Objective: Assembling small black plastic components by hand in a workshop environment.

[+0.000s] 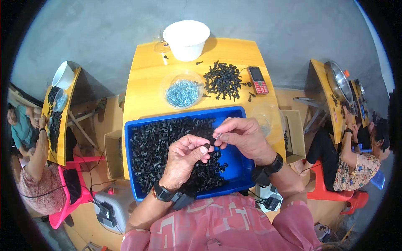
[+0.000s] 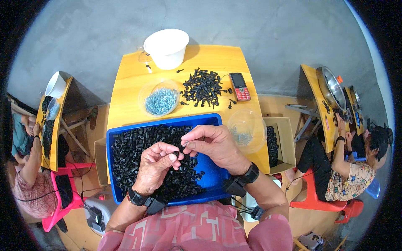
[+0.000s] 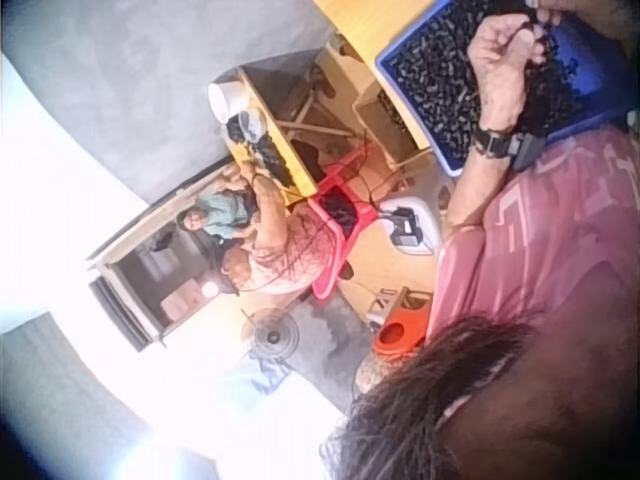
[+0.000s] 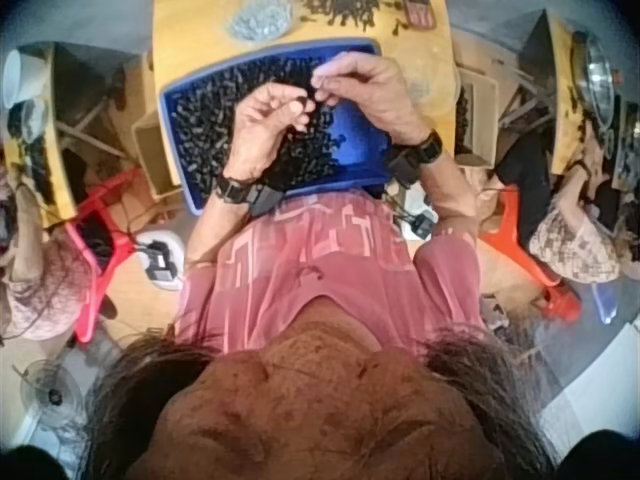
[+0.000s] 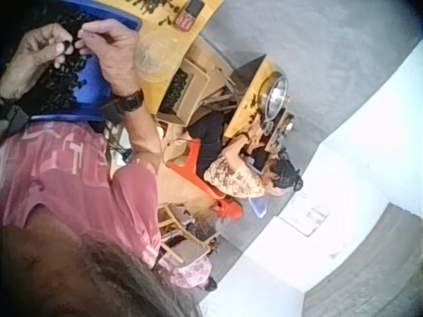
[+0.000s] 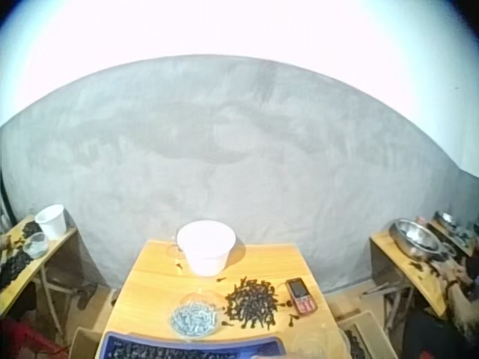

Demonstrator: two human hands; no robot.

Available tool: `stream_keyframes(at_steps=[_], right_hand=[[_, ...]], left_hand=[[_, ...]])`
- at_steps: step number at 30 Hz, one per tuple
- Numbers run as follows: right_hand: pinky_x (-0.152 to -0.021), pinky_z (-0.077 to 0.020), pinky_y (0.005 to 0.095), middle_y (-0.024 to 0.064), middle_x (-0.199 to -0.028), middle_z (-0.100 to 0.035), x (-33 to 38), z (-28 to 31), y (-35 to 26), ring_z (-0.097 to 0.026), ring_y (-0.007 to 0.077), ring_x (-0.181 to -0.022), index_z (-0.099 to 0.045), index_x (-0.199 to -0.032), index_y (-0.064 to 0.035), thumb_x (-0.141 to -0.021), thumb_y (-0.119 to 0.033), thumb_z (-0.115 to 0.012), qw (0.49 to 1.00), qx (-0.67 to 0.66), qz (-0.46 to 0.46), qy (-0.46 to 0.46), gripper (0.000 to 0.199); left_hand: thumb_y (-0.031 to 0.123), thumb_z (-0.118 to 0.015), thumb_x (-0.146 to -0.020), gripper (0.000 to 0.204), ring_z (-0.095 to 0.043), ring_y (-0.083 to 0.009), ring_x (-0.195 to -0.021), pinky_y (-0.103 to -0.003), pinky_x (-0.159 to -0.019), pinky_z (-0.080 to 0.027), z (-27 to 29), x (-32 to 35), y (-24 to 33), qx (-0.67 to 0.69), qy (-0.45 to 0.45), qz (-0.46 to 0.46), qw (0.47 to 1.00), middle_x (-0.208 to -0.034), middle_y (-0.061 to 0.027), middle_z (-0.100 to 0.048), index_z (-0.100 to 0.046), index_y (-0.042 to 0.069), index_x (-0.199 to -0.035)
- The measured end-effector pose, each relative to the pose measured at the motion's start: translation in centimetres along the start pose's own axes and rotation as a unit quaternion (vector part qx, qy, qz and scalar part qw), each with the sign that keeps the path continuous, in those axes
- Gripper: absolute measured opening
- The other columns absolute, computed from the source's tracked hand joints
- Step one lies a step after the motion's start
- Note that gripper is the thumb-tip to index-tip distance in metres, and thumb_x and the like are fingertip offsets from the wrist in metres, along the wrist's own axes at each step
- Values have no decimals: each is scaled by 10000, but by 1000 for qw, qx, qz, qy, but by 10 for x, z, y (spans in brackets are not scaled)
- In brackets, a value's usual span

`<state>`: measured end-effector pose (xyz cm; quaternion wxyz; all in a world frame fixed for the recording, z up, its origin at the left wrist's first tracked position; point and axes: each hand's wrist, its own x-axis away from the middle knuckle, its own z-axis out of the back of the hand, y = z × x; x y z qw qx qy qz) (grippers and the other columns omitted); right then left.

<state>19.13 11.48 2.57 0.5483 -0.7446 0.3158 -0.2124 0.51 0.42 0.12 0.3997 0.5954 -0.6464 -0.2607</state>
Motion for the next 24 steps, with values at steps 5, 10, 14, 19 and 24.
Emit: stream_keyframes(at_steps=[5,10,14,19,24], right_hand=[[-703,-564,266,100,-986,-707,1,-2,2,-700,164,-840,-692,-1040,-8,-938,-45,-648,1000,-7,0,4,117],[-701,-564,274,114,-1004,-715,3,-5,0,-701,169,-836,-688,-1028,-13,-937,-43,-647,999,-42,-27,15,105],[-698,-561,271,110,-1009,-713,4,-7,-1,-698,166,-835,-687,-1035,-14,-929,-41,-656,997,-63,-31,19,113],[-695,-557,263,91,-1005,-696,3,-1,9,-689,156,-839,-686,-1041,-11,-922,-29,-661,999,-41,-10,20,123],[-696,-558,253,78,-1010,-666,2,-8,16,-686,152,-840,-686,-1045,-7,-918,-16,-662,1000,-6,2,8,129]], left_hand=[[65,-693,-907,175,-661,-144,-788,-260,-692,-549,-1,-1,1,-1,-2,3,1000,-944,-114,-700,-638,4,-1061],[50,-682,-909,165,-658,-143,-785,-257,-691,-546,1,1,-1,1,0,-5,1000,-943,-112,-700,-639,5,-1062],[54,-688,-906,172,-657,-143,-784,-256,-691,-546,0,0,-1,8,2,-1,1000,-944,-112,-702,-639,5,-1064],[55,-690,-904,179,-658,-141,-786,-254,-690,-547,0,-1,0,1,4,-4,1000,-948,-112,-703,-641,4,-1069],[52,-687,-906,175,-659,-137,-784,-253,-687,-548,2,-1,-2,-6,10,-8,1000,-953,-114,-703,-652,0,-1070]])
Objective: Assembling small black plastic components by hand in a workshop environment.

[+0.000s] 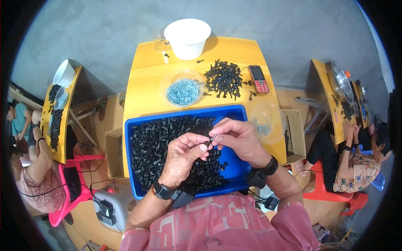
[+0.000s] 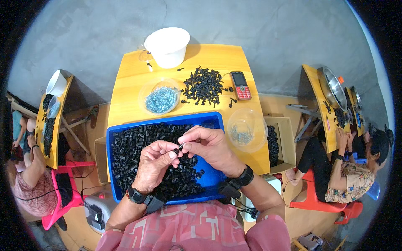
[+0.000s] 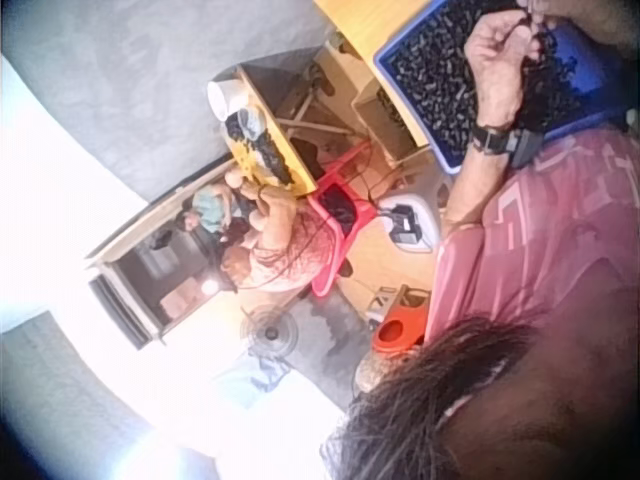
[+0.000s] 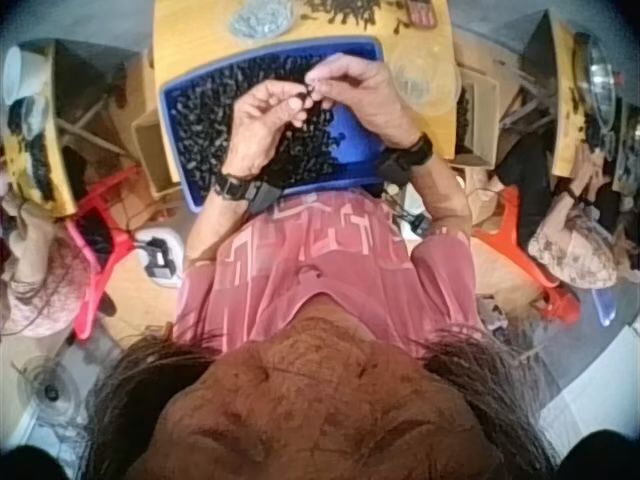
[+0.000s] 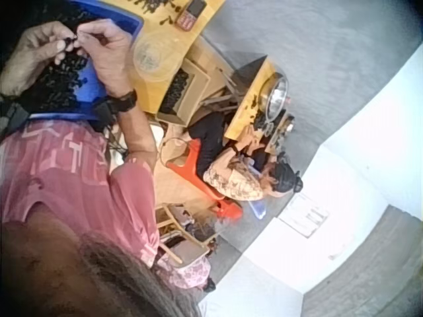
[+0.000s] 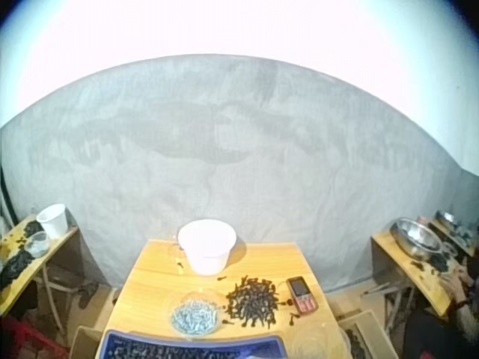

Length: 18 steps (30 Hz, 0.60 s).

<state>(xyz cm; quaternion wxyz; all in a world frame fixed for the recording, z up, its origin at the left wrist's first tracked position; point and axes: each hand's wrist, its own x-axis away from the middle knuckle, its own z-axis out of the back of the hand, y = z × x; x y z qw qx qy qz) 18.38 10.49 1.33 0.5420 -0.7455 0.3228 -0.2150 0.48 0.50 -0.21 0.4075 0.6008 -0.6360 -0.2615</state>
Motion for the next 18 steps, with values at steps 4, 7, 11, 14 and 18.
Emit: stream_keyframes(at_steps=[4,7,11,14,18], right_hand=[[-712,-559,240,77,-1013,-648,0,-4,4,-681,153,-856,-689,-1037,-22,-904,6,-673,997,58,50,-1,137],[-724,-556,237,78,-1011,-650,0,-4,5,-670,146,-865,-693,-1019,-32,-889,14,-688,989,117,90,0,138],[-733,-546,255,82,-999,-656,0,-5,4,-653,145,-858,-700,-988,-34,-866,2,-711,962,230,145,2,127],[-740,-541,272,84,-988,-657,2,-9,-2,-657,162,-854,-702,-988,-30,-858,2,-710,945,286,157,0,135],[-744,-538,277,87,-994,-654,5,-15,-1,-658,181,-864,-701,-1010,-33,-865,7,-690,927,333,171,3,151]], left_hand=[[38,-679,-907,174,-662,-137,-780,-251,-682,-549,2,0,-1,-3,-4,-2,1000,-957,-117,-704,-658,-4,-1076],[28,-673,-908,173,-664,-138,-774,-252,-674,-550,2,0,-1,4,-7,-3,1000,-958,-120,-706,-661,-4,-1077],[24,-668,-911,158,-667,-141,-765,-256,-664,-552,2,-1,-1,2,-7,-8,1000,-955,-125,-709,-667,-3,-1067],[19,-665,-912,152,-667,-141,-762,-260,-661,-553,2,0,-2,7,0,-7,1000,-953,-128,-709,-669,-5,-1062],[22,-669,-910,153,-672,-143,-759,-261,-654,-558,4,0,-3,21,0,-5,1000,-953,-127,-710,-667,-7,-1061]])
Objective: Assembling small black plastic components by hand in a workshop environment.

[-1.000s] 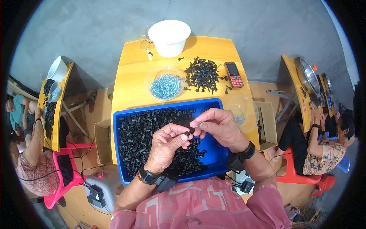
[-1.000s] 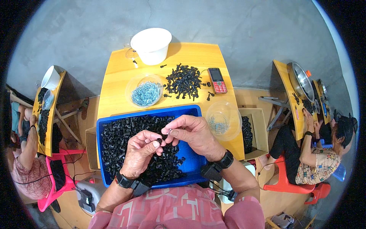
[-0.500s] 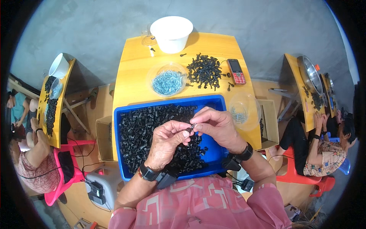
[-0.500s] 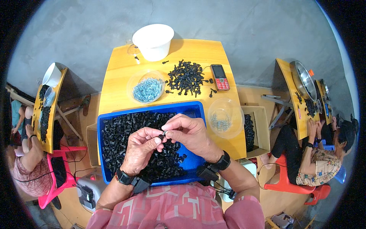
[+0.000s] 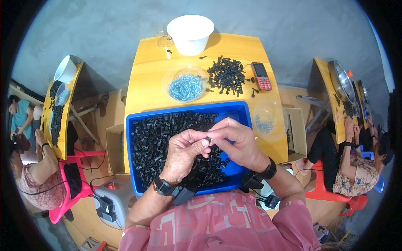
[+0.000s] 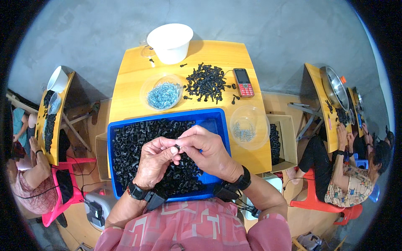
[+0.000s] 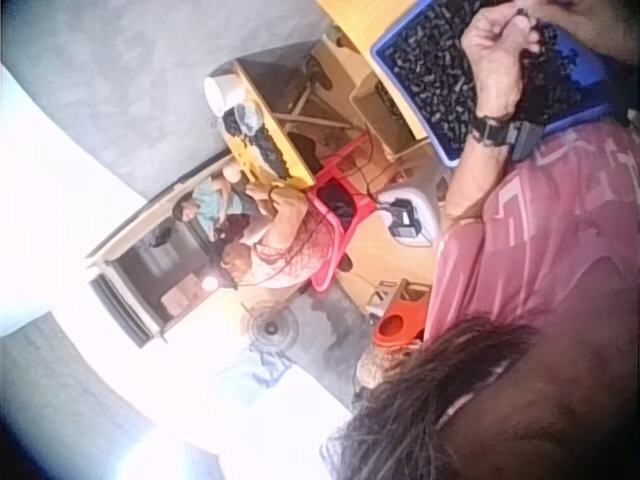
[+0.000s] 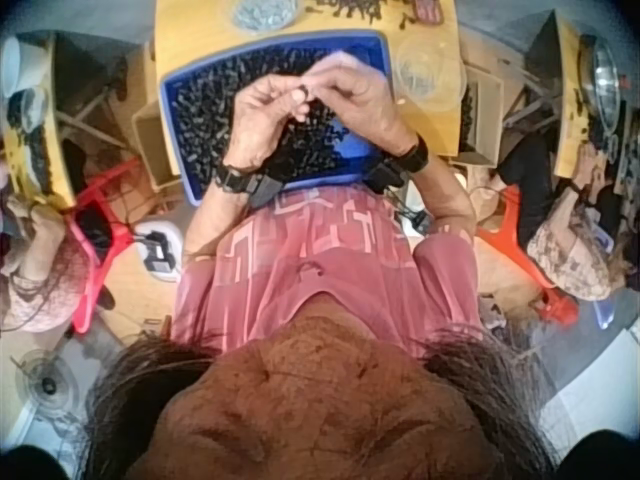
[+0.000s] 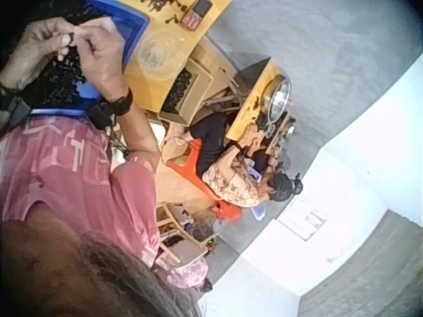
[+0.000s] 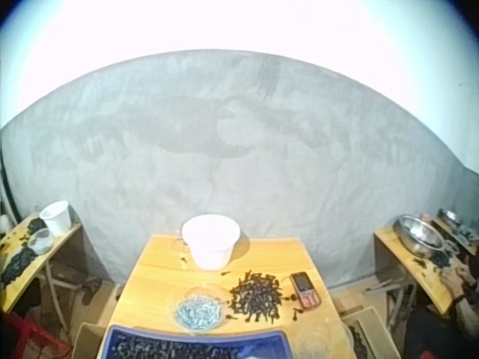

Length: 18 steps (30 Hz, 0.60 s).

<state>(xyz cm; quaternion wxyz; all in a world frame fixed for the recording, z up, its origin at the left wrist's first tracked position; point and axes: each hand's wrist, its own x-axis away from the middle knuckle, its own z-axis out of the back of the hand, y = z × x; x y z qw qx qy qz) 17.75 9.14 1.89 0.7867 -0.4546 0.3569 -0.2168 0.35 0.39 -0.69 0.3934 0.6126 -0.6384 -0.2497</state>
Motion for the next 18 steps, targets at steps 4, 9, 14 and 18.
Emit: stream_keyframes(at_steps=[4,9,14,18], right_hand=[[-762,-540,287,102,-1043,-636,3,1,-3,-658,215,-909,-689,-1071,-52,-863,21,-674,999,44,25,-18,221],[-814,-530,306,102,-1109,-629,0,6,-9,-655,230,-953,-690,-1146,-60,-869,5,-686,989,109,68,-70,285],[-761,-532,304,97,-1057,-632,-4,19,-5,-655,216,-865,-658,-1205,-79,-866,17,-662,996,-53,-55,-55,352],[-729,-529,281,95,-971,-665,-2,32,14,-667,165,-855,-670,-1062,-12,-885,2,-669,982,91,-147,-71,178]], left_hand=[[35,-675,-911,147,-681,-142,-755,-260,-647,-568,-1,1,1,32,-3,14,999,-948,-113,-710,-667,-7,-1051],[45,-669,-919,150,-679,-133,-760,-260,-650,-571,-1,1,-1,56,-1,21,998,-932,-92,-703,-655,-4,-1061],[45,-649,-934,166,-643,-120,-734,-242,-661,-544,-3,0,7,18,14,-12,1000,-941,-108,-696,-638,-3,-1092],[46,-645,-931,130,-629,-123,-710,-255,-638,-525,-2,-2,9,43,22,-21,999,-911,-109,-683,-626,18,-1057]])
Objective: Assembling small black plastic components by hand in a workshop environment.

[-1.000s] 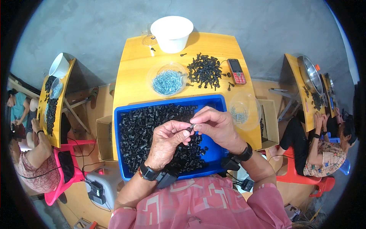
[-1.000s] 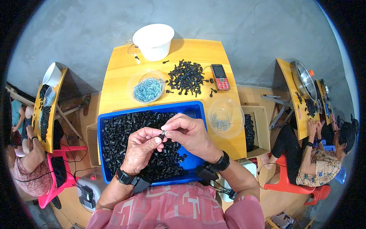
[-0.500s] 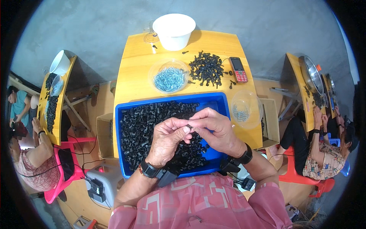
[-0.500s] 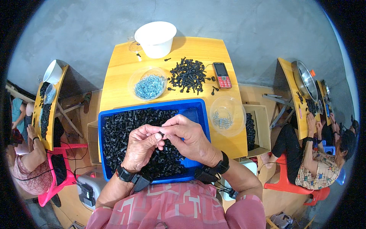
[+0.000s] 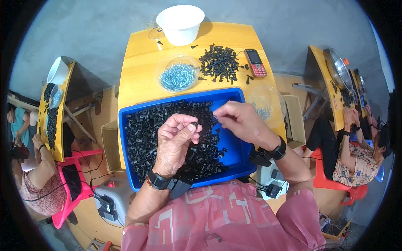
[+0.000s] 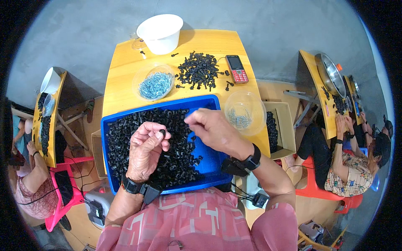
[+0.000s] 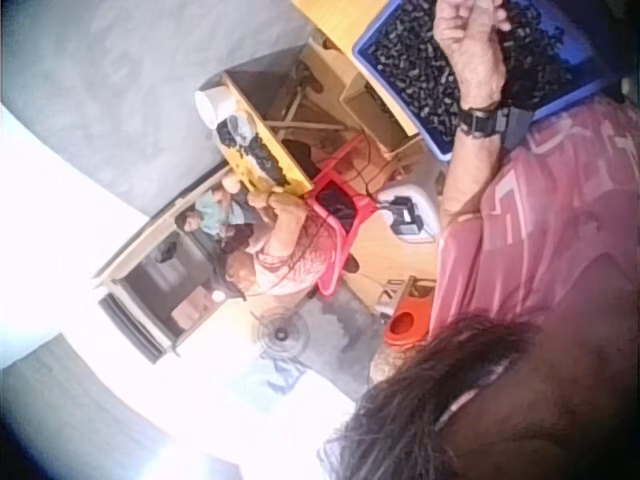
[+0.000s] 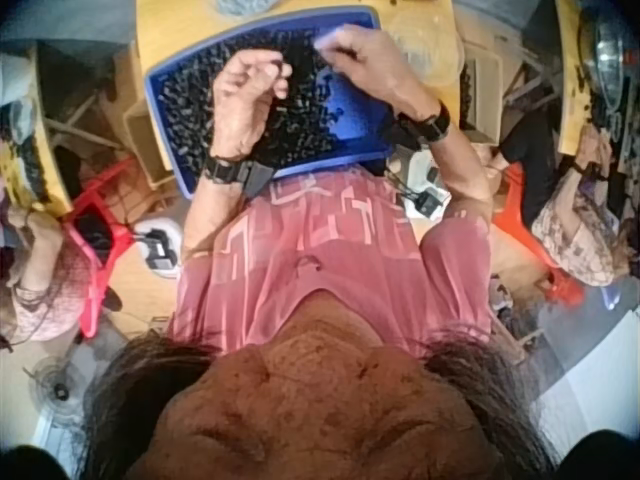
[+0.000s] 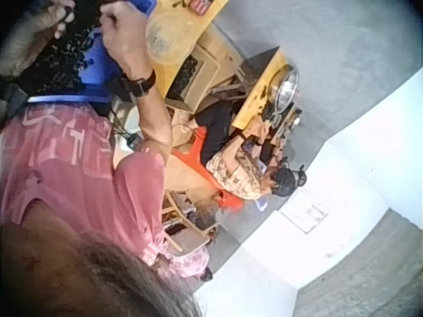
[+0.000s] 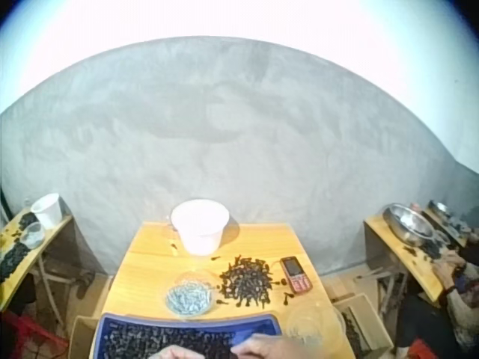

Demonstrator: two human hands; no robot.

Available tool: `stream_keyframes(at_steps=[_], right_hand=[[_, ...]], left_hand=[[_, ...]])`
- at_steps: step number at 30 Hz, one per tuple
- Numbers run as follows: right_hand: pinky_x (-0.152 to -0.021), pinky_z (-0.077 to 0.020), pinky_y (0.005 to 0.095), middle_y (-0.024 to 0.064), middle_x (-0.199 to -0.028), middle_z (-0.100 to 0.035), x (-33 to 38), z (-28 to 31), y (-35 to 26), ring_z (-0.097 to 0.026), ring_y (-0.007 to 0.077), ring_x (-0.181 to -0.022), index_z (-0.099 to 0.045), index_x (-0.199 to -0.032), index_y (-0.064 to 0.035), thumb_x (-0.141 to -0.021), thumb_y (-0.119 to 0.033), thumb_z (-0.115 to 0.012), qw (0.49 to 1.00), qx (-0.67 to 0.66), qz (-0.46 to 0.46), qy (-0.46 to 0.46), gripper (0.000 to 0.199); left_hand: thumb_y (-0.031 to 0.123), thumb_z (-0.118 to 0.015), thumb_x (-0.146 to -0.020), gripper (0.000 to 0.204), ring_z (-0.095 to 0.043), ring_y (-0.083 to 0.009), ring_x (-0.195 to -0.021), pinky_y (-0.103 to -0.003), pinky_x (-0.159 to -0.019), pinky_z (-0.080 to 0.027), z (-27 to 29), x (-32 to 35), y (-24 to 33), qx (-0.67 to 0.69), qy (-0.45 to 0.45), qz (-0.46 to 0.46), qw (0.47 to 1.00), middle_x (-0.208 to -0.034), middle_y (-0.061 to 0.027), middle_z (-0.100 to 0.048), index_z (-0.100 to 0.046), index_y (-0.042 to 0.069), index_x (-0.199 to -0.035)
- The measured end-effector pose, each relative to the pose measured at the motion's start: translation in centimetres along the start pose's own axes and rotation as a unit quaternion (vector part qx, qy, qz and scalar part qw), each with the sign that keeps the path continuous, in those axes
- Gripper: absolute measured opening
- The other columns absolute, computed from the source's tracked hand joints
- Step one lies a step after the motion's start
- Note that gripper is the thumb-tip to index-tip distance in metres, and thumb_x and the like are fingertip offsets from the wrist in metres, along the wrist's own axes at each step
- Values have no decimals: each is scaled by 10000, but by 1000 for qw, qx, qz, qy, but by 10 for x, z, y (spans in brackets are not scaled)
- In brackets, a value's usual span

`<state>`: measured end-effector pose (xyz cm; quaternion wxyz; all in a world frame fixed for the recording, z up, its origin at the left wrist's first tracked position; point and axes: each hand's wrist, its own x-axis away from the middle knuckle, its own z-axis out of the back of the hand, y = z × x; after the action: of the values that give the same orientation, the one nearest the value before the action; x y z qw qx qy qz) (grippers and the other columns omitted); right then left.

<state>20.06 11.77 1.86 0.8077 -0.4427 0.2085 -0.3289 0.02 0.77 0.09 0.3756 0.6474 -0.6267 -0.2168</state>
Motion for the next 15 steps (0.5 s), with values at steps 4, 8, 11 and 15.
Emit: stream_keyframes(at_steps=[4,8,11,15], right_hand=[[-720,-505,435,177,-877,-614,2,-5,-4,-615,391,-818,-651,-932,-15,-834,-42,-646,966,211,60,-138,102],[-714,-485,468,172,-879,-559,2,-9,-8,-601,394,-816,-591,-869,-1,-802,-23,-607,942,260,81,-196,72],[-744,-528,457,204,-922,-590,-2,-8,-13,-640,392,-854,-614,-872,33,-778,-21,-594,923,289,86,-240,109],[-736,-525,461,197,-892,-595,-2,-6,-5,-625,412,-838,-631,-888,19,-781,-13,-614,934,264,93,-221,113]], left_hand=[[46,-650,-929,137,-625,-121,-701,-258,-622,-517,4,2,0,15,-3,-3,1000,-894,-104,-676,-615,27,-1060],[44,-661,-924,168,-634,-125,-708,-255,-625,-526,1,1,-3,2,-4,-15,1000,-914,-113,-684,-615,25,-1085],[42,-685,-908,228,-661,-136,-736,-258,-646,-556,2,1,-5,-11,-19,-18,1000,-972,-138,-703,-618,14,-1124],[41,-684,-907,205,-662,-135,-733,-258,-645,-557,1,2,-4,-17,-11,-14,1000,-978,-141,-707,-625,8,-1101]])
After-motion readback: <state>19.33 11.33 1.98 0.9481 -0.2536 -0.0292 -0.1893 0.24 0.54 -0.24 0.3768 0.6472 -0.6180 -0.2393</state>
